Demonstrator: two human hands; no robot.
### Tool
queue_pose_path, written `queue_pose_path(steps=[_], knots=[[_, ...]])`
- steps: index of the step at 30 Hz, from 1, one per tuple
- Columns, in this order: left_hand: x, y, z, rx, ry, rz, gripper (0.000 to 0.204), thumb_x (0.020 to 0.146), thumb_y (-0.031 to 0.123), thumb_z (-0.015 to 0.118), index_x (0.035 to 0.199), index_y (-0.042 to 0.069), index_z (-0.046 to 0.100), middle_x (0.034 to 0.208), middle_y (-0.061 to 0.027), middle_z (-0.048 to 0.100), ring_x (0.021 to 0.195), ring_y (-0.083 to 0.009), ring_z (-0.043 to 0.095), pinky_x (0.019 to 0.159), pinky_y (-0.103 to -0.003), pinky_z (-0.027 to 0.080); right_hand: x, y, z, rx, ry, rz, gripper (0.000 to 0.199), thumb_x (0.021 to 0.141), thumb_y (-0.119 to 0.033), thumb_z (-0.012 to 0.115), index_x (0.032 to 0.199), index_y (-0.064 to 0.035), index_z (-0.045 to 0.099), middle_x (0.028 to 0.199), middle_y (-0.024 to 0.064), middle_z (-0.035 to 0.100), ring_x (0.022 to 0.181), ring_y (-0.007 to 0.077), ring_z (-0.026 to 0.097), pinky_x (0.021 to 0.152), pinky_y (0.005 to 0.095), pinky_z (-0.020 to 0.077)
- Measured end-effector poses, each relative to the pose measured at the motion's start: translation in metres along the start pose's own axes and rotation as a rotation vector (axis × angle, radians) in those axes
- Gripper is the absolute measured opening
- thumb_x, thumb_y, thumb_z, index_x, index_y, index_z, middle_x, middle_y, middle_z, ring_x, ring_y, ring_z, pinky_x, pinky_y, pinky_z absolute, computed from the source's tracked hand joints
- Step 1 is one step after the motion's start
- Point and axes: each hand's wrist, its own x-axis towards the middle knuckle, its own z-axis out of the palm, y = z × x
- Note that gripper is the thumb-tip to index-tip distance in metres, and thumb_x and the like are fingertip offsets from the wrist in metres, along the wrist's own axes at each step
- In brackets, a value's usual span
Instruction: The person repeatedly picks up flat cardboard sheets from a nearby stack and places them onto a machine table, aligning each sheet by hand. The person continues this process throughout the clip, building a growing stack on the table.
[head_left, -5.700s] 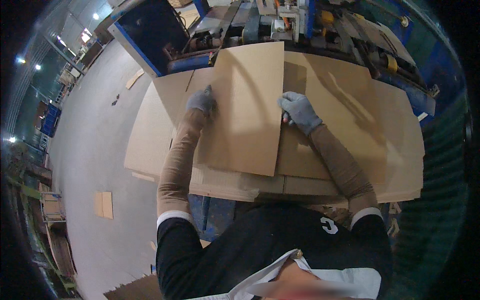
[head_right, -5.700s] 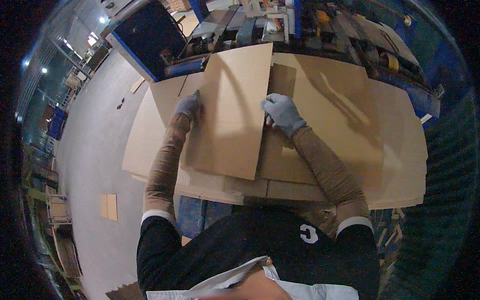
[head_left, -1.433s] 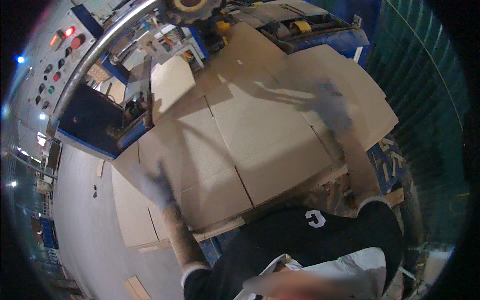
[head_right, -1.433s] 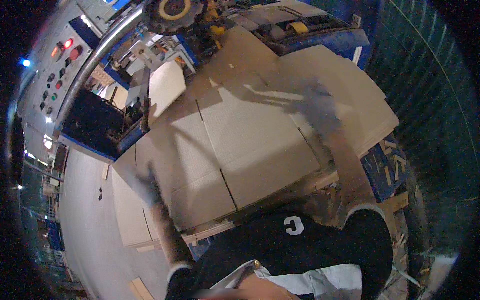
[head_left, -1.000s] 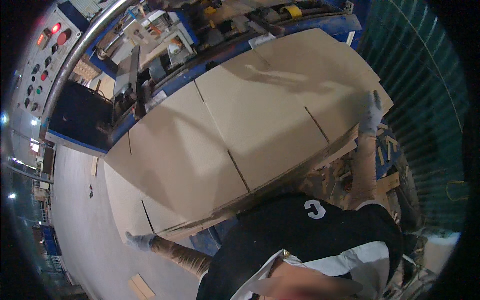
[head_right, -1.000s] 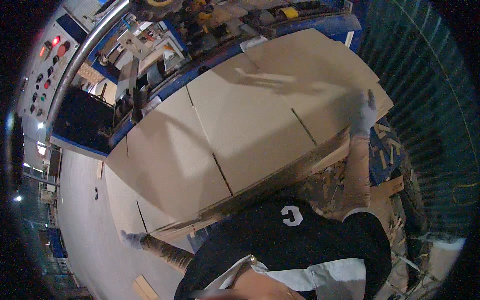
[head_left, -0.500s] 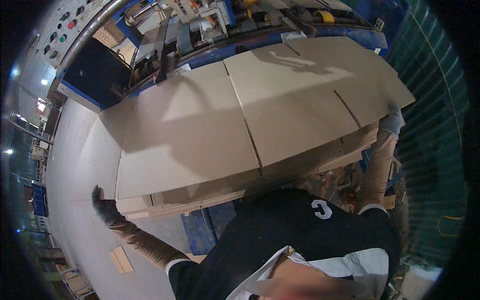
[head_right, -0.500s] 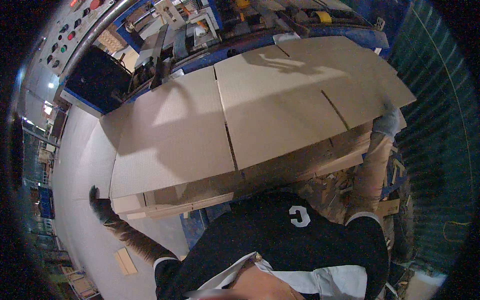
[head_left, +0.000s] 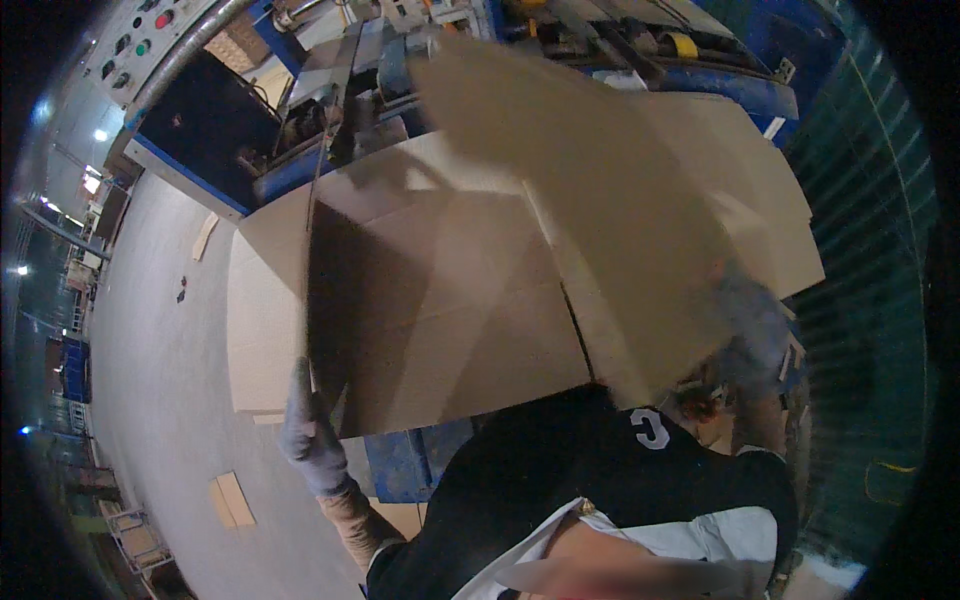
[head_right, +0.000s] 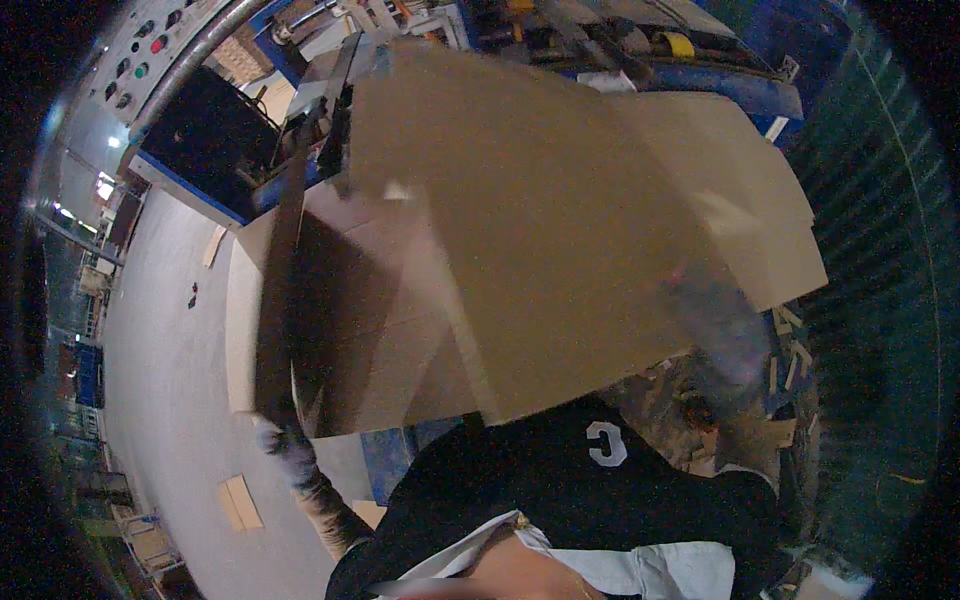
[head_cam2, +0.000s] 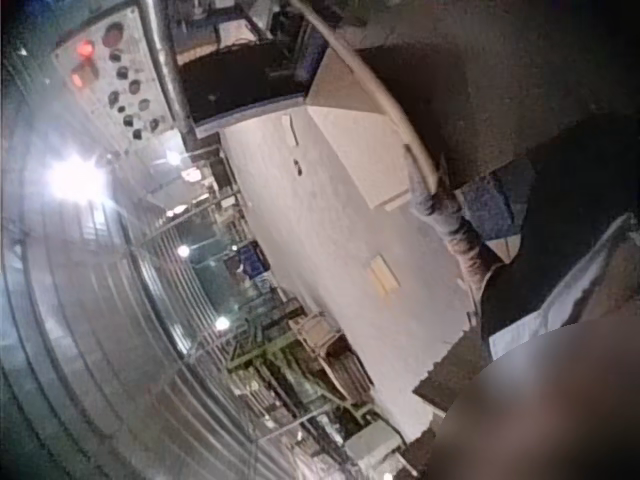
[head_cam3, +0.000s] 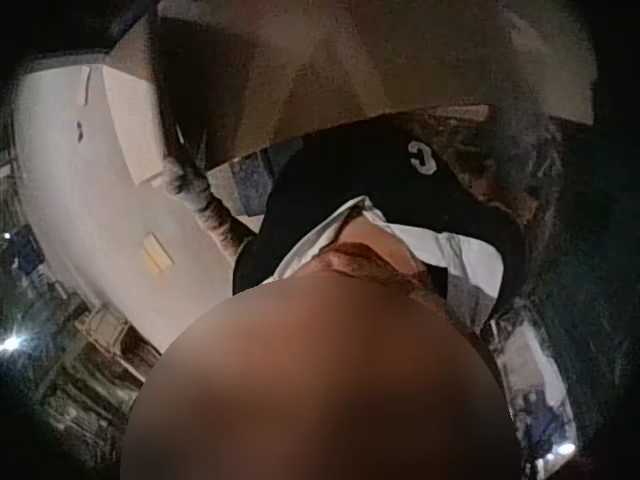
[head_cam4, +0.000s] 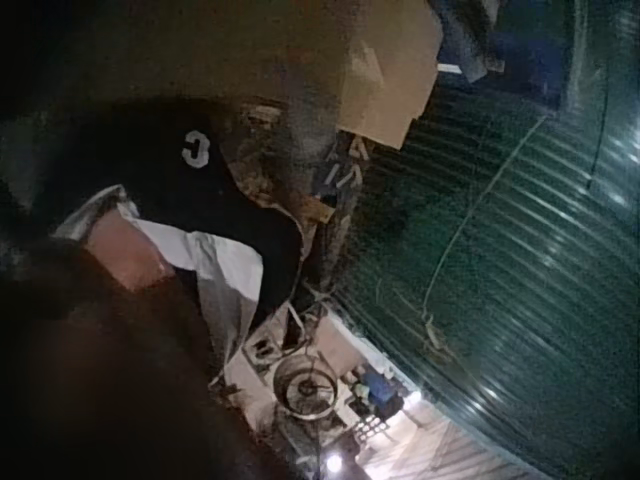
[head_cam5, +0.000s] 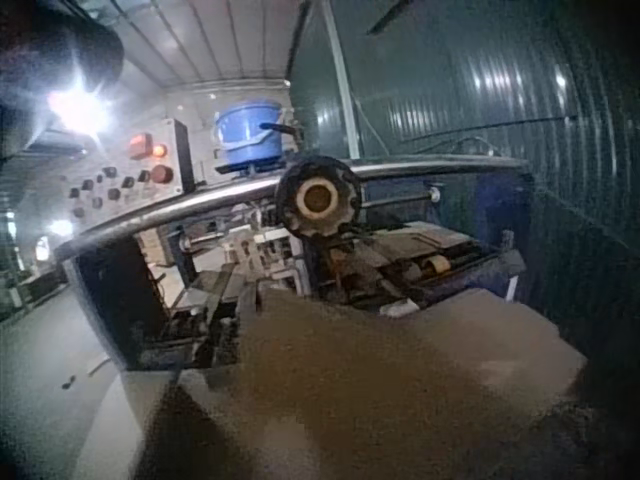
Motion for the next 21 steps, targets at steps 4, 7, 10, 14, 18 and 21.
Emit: queue_pose_path(steps=[4,7,10,14,18,21], knots=[[-0.001,-0.012,-0.021,-0.307,0.384,-0.227,0.031,0.09,0.012,0.059,0.115,-0.006,0.062,0.117,-0.0124,0.062,0.104,-0.0207,0.058,0.093,-0.036,0.046,-0.004,0.017,-0.029,0.313,0.778,0.539,0.023,0.081,-0.016,0.071,0.097,-0.0005,0.066,0.105,0.0127,0.068,0.089,0.0216,0.065,0.078,0.0306,0.0517],[-0.01,-0.006,0.0,-0.347,0.452,-0.221,0.029,0.089,0.012,0.06,0.113,-0.005,0.062,0.116,-0.0128,0.062,0.102,-0.0214,0.058,0.092,-0.036,0.046,-0.003,0.017,-0.039,0.226,0.655,0.624,0.022,0.079,-0.013,0.071,0.097,0.0008,0.065,0.104,0.0162,0.068,0.092,0.0246,0.066,0.082,0.0386,0.0524],[-0.011,0.016,0.039,-0.012,0.027,0.201,0.033,0.081,0.009,0.062,0.112,-0.003,0.063,0.123,-0.0208,0.058,0.11,-0.035,0.057,0.098,-0.041,0.044,0.002,0.008,-0.017,0.273,0.117,-0.03,0.028,0.077,-0.012,0.065,0.104,-0.0058,0.064,0.11,0.0139,0.066,0.103,0.0298,0.063,0.09,0.0453,0.0494],[0.019,0.031,0.081,0.172,-0.542,0.601,0.049,0.074,0.007,0.058,0.123,0.007,0.058,0.134,-0.0192,0.052,0.125,-0.0393,0.047,0.108,-0.05,0.032,0.0,-0.013,0.047,0.244,-0.247,-0.197,0.025,0.072,-0.013,0.065,0.096,-0.0098,0.062,0.107,0.0087,0.064,0.108,0.0319,0.059,0.095,0.0464,0.0459],[0.028,0.031,0.102,0.376,-0.766,0.694,0.051,0.076,0.006,0.055,0.127,0.013,0.055,0.137,-0.0142,0.049,0.127,-0.0362,0.046,0.109,-0.052,0.029,-0.01,-0.007,0.079,0.323,-0.306,-0.241,0.033,0.075,-0.015,0.062,0.108,-0.0112,0.061,0.123,0.0106,0.059,0.117,0.0311,0.054,0.104,0.0475,0.0396],[0.029,0.025,0.107,0.388,-0.731,0.717,0.049,0.078,0.006,0.054,0.126,0.013,0.055,0.136,-0.0147,0.05,0.125,-0.036,0.047,0.108,-0.053,0.031,-0.01,0.005,0.082,0.345,-0.363,-0.237,0.04,0.077,-0.025,0.063,0.115,-0.0105,0.06,0.128,0.0134,0.056,0.12,0.0328,0.052,0.106,0.049,0.0363]])
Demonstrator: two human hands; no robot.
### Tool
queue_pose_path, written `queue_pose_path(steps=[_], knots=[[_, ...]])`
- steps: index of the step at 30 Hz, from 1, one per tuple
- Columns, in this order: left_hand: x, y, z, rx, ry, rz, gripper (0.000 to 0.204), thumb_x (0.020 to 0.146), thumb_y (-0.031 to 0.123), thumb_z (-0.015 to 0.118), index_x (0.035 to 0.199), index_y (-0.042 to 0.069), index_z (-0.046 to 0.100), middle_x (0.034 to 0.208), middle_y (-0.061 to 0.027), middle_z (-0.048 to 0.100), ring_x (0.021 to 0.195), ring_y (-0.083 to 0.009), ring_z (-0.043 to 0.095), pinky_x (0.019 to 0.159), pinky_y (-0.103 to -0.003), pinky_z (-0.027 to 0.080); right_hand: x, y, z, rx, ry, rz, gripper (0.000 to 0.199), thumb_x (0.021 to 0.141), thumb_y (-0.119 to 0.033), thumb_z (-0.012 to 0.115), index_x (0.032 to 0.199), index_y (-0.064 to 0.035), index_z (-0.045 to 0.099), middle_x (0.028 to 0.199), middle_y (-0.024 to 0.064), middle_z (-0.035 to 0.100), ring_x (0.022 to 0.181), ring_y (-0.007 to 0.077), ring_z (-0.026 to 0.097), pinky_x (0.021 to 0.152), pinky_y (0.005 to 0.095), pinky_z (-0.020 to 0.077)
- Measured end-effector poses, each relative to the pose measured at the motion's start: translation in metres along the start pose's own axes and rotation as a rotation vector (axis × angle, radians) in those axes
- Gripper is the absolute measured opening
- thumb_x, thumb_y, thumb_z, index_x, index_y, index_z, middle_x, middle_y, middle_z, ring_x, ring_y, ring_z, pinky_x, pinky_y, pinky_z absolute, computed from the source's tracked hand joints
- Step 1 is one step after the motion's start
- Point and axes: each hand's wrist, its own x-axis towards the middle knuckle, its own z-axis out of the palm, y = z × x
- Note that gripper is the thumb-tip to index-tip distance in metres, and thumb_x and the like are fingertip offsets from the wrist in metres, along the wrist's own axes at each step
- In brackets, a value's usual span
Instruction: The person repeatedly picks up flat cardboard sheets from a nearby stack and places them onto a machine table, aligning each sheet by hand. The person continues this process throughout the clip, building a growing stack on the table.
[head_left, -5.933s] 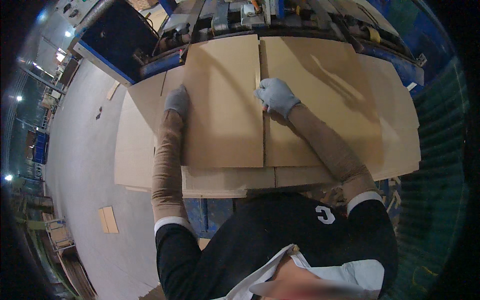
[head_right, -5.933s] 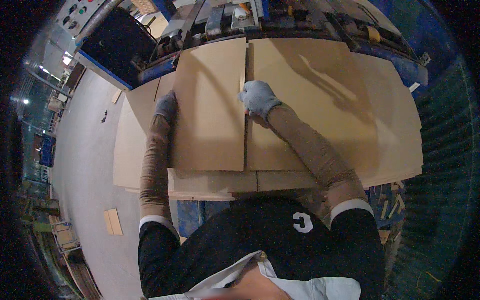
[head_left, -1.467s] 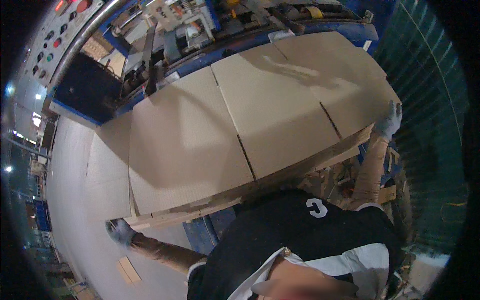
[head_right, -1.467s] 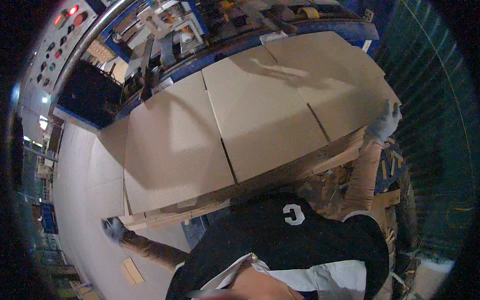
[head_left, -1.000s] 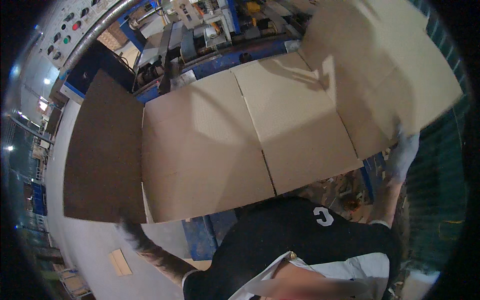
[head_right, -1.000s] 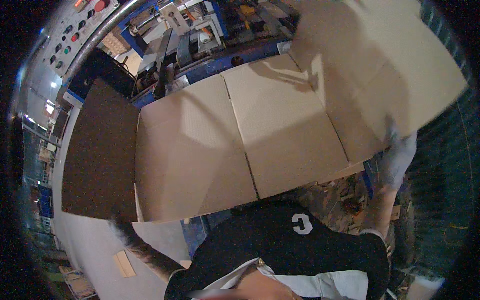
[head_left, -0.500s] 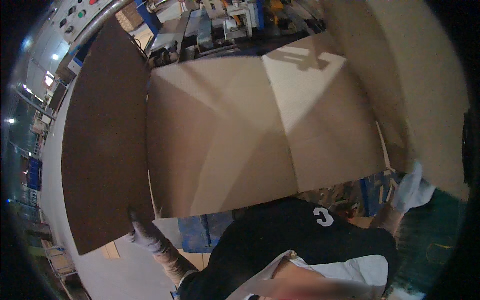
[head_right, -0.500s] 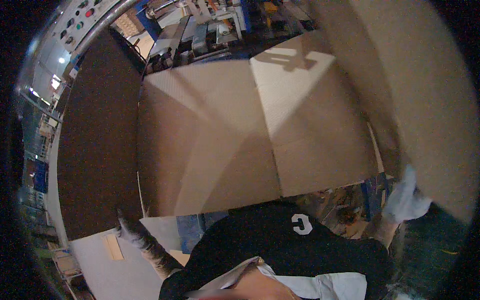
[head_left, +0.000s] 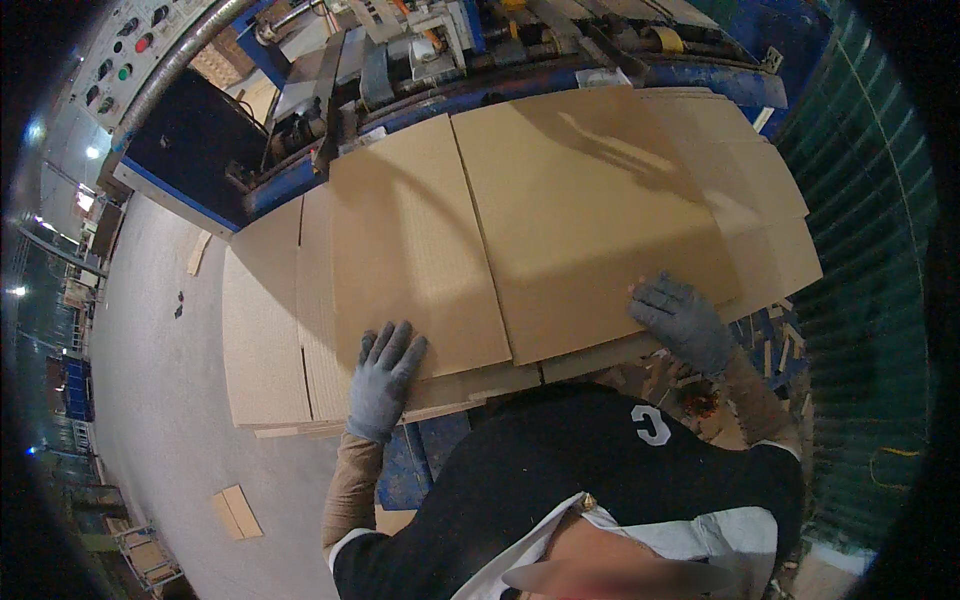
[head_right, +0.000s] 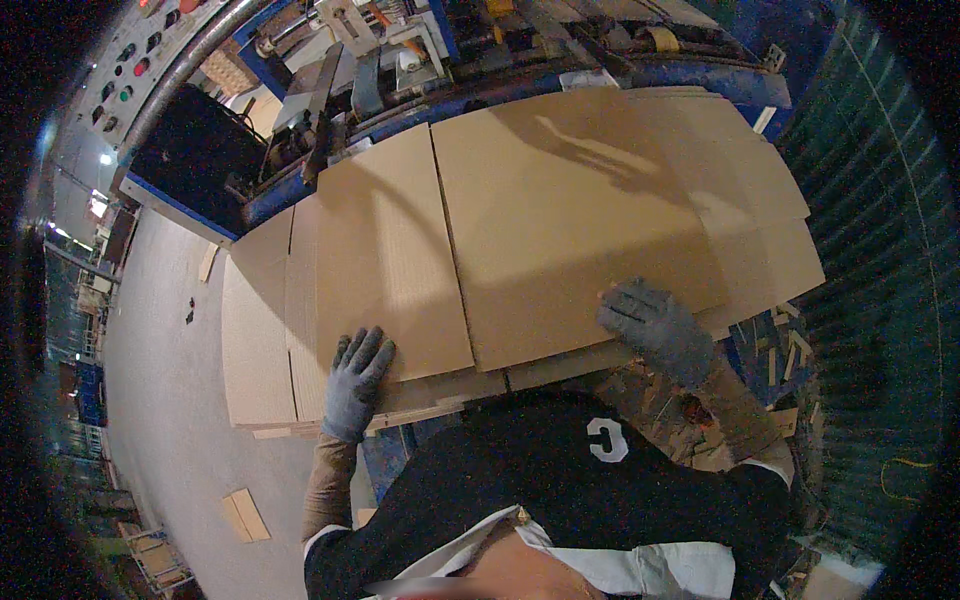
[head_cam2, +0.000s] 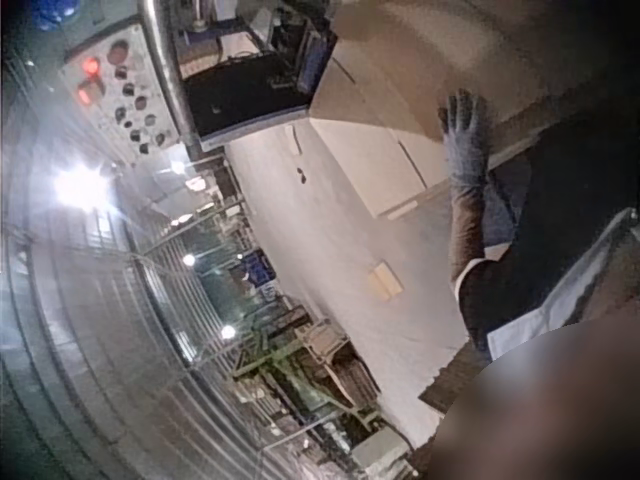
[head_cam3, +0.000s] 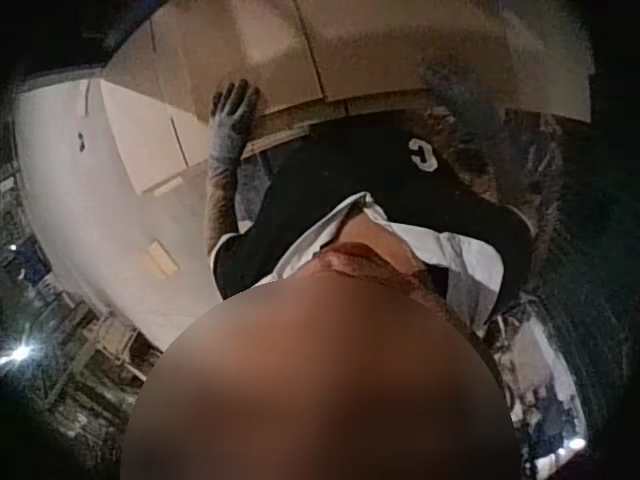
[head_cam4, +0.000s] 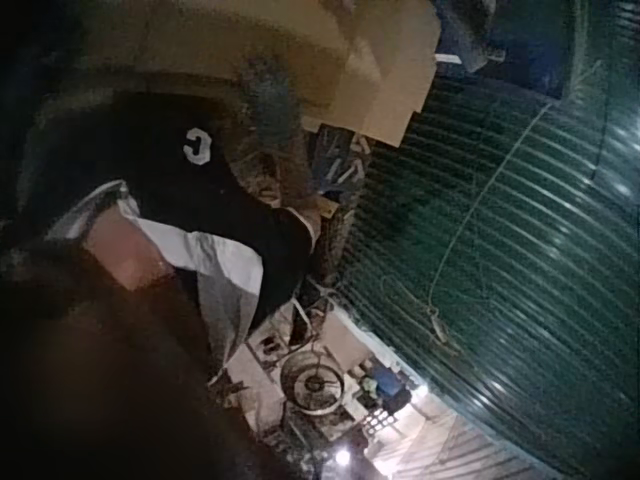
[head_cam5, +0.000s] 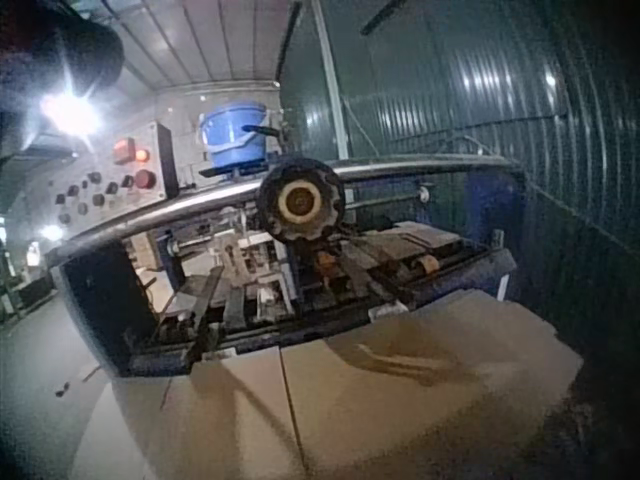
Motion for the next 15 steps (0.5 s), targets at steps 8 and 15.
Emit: queue_pose_path(steps=[8,15], knots=[[0.027,-0.02,0.008,-0.056,0.12,0.071,0.05,0.08,0.008,0.052,0.13,0.012,0.053,0.139,-0.0148,0.047,0.128,-0.0355,0.045,0.11,-0.053,0.029,0.053,0.036,-0.007,-0.096,0.036,0.151,0.069,0.077,-0.056,0.063,0.126,-0.0084,0.053,0.134,0.0162,0.049,0.129,0.0353,0.041,0.11,0.0502,0.0267],[0.044,-0.02,0.003,-0.09,0.262,0.098,0.051,0.081,0.009,0.052,0.132,0.011,0.052,0.139,-0.0162,0.047,0.129,-0.0357,0.044,0.11,-0.052,0.029,0.065,0.066,-0.008,-0.08,0.079,0.136,0.078,0.069,-0.055,0.071,0.128,-0.009,0.05,0.139,0.0152,0.045,0.131,0.0344,0.038,0.111,0.0483,0.0251]])
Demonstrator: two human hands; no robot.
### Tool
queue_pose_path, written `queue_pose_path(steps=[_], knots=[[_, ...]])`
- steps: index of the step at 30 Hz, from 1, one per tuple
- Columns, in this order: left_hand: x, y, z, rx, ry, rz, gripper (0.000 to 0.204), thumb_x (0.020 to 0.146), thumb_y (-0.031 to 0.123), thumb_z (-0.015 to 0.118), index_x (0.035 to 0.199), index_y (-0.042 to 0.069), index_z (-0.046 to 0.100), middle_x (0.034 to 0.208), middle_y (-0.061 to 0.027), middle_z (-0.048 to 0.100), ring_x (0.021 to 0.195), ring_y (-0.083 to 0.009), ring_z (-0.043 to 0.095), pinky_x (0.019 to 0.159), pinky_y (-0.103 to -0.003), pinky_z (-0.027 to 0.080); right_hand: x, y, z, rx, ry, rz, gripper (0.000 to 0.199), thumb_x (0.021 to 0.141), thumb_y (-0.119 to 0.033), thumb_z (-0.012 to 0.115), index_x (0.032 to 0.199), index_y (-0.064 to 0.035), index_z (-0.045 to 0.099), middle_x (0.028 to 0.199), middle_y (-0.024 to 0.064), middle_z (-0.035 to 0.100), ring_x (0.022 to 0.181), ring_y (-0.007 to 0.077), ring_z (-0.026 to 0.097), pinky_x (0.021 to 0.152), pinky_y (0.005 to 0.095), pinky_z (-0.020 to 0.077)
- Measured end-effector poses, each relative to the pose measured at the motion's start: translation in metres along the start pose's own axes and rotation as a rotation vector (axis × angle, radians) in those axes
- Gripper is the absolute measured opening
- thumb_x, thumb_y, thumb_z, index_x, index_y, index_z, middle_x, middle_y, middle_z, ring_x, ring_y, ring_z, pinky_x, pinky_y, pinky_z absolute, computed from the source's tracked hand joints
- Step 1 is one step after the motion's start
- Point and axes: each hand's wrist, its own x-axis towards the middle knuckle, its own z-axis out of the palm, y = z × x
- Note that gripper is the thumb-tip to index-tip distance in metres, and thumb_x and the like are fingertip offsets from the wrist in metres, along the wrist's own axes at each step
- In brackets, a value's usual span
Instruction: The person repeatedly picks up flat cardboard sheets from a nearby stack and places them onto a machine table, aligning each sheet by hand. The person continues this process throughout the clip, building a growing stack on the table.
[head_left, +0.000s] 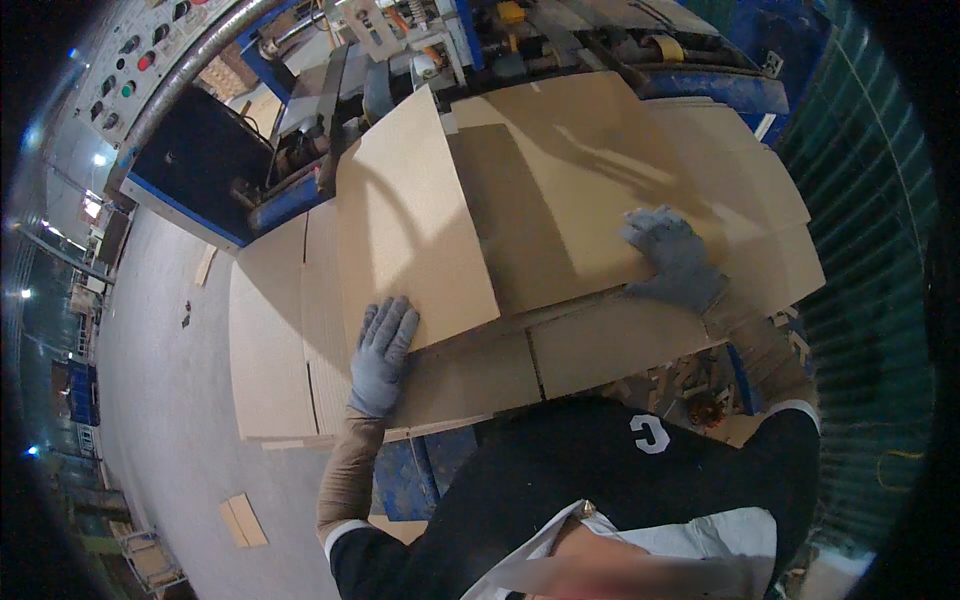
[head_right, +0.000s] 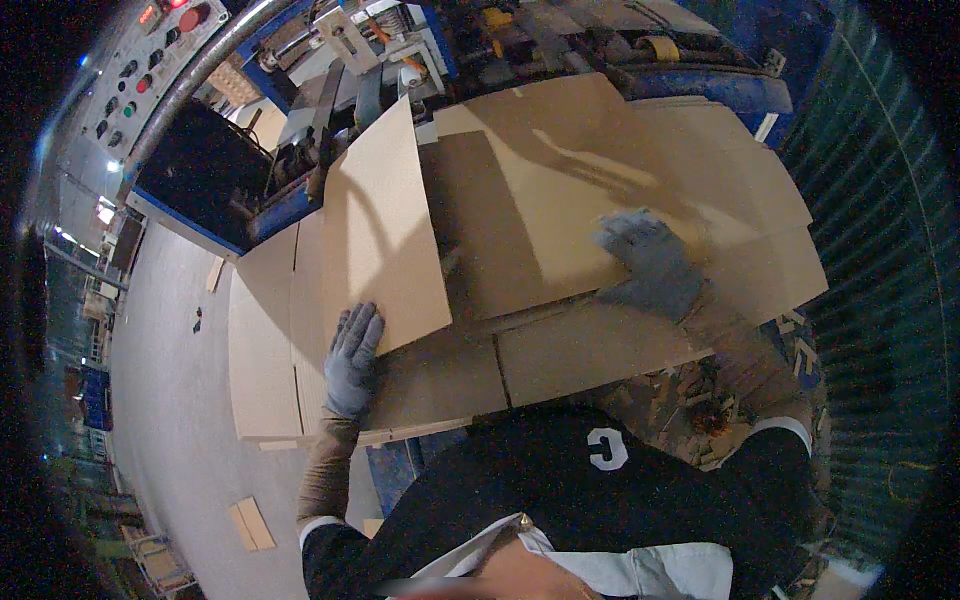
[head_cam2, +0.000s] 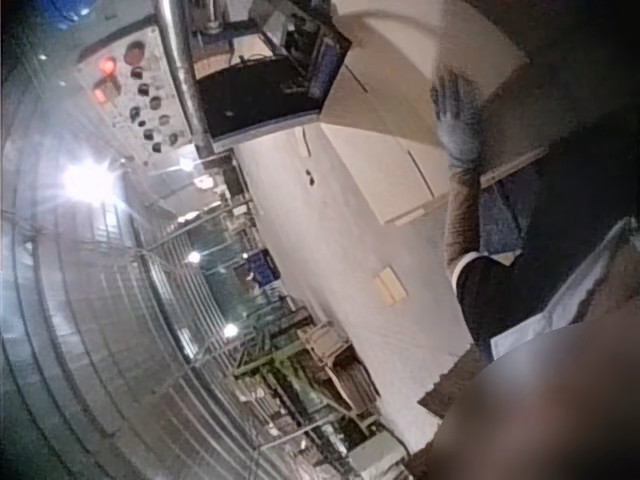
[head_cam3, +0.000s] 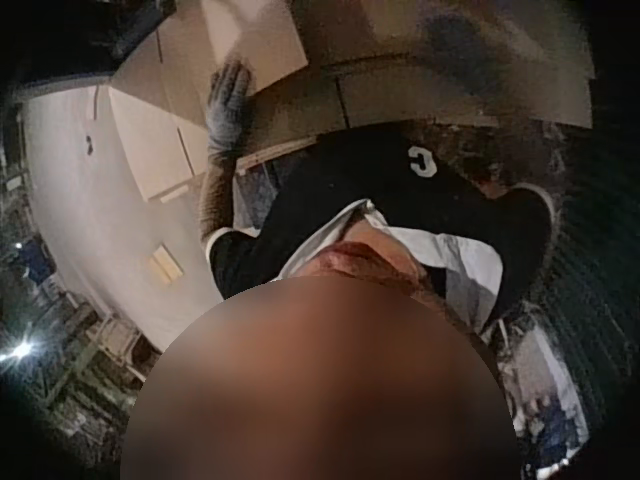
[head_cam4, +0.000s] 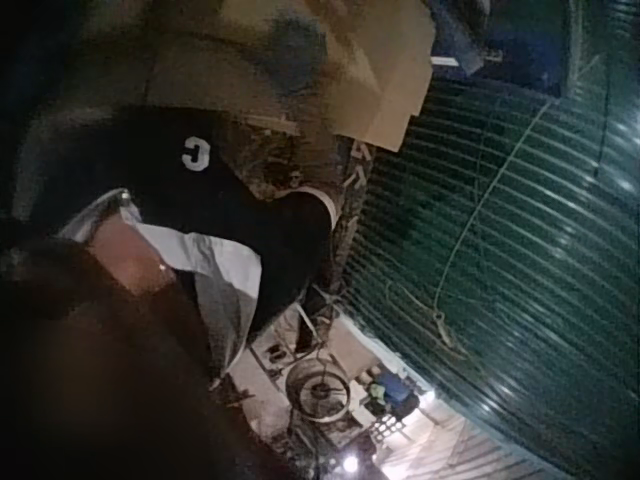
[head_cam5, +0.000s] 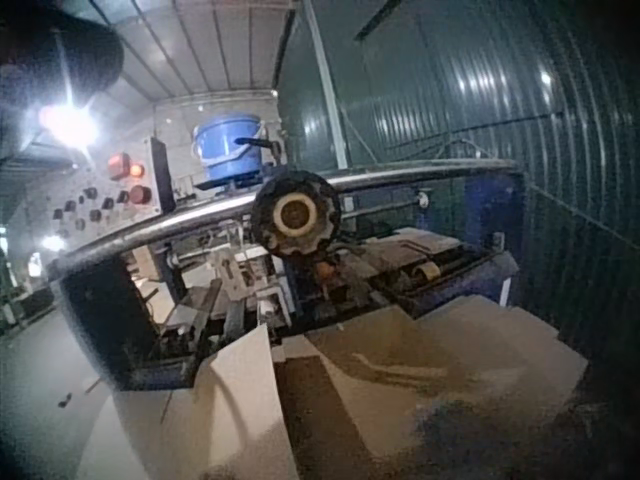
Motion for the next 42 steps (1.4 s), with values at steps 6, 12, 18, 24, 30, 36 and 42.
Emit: queue_pose_path(steps=[6,12,18,24,30,36,42], knots=[[0.019,-0.034,0.013,0.045,0.021,0.048,0.052,0.08,0.011,0.057,0.132,0.011,0.052,0.138,-0.0166,0.047,0.128,-0.0349,0.045,0.109,-0.051,0.032,0.024,0.018,0.0,0.002,-0.082,0.142,0.083,0.069,-0.06,0.068,0.132,-0.0098,0.049,0.141,0.0146,0.044,0.131,0.0338,0.038,0.11,0.0472,0.026],[0.093,-0.092,0.054,0.084,0.168,-0.061,0.055,0.078,0.014,0.064,0.132,0.012,0.051,0.135,-0.0151,0.05,0.125,-0.0336,0.048,0.106,-0.05,0.035,0.099,0.052,0.03,-0.085,-0.018,0.131,0.087,0.073,-0.074,0.053,0.132,-0.0098,0.05,0.138,0.0147,0.045,0.127,0.0355,0.04,0.107,0.0466,0.0298],[0.123,-0.11,0.062,0.384,0.141,-0.052,0.049,0.084,0.018,0.059,0.131,0.011,0.049,0.128,-0.0142,0.054,0.121,-0.0331,0.049,0.101,-0.049,0.037,0.127,0.07,0.06,-0.283,0.034,0.268,0.069,0.079,-0.066,0.053,0.131,-0.0198,0.052,0.136,0.0123,0.048,0.124,0.034,0.044,0.103,0.0489,0.0336],[0.128,-0.119,0.053,0.44,0.083,-0.321,0.06,0.082,0.023,0.069,0.135,0.009,0.045,0.13,-0.016,0.051,0.121,-0.0359,0.048,0.103,-0.046,0.036,0.146,0.045,0.067,-0.356,0.532,0.141,0.047,0.082,-0.042,0.059,0.123,-0.0186,0.057,0.115,0.0121,0.058,0.107,0.0326,0.055,0.094,0.0493,0.0415],[-0.071,-0.123,-0.002,-0.97,0.682,-0.702,0.073,0.088,0.053,0.059,0.128,-0.006,0.047,0.133,-0.0232,0.049,0.117,-0.0314,0.051,0.096,-0.044,0.045,-0.038,0.047,0.013,0.216,0.395,0.977,0.058,0.086,-0.042,0.06,0.134,-0.0109,0.05,0.141,0.0187,0.043,0.132,0.0363,0.038,0.108,0.0418,0.0336],[-0.174,-0.108,-0.041,0.258,0.551,-1.749,0.09,0.079,0.067,0.058,0.123,-0.01,0.05,0.122,-0.0305,0.055,0.11,-0.0429,0.054,0.101,-0.048,0.038,-0.163,0.071,0.036,-0.247,0.808,1.511,0.066,0.082,-0.048,0.065,0.13,-0.0048,0.052,0.133,0.0214,0.049,0.119,0.0398,0.048,0.096,0.0421,0.0431],[-0.143,-0.106,-0.041,0.1,0.637,-1.722,0.09,0.079,0.063,0.06,0.133,-0.007,0.044,0.136,-0.0274,0.045,0.125,-0.0381,0.044,0.107,-0.046,0.032,-0.159,0.127,0.043,0.202,1.013,1.165,0.058,0.085,-0.041,0.062,0.13,-0.0052,0.054,0.136,0.0213,0.049,0.123,0.0337,0.049,0.101,0.04,0.0402]])
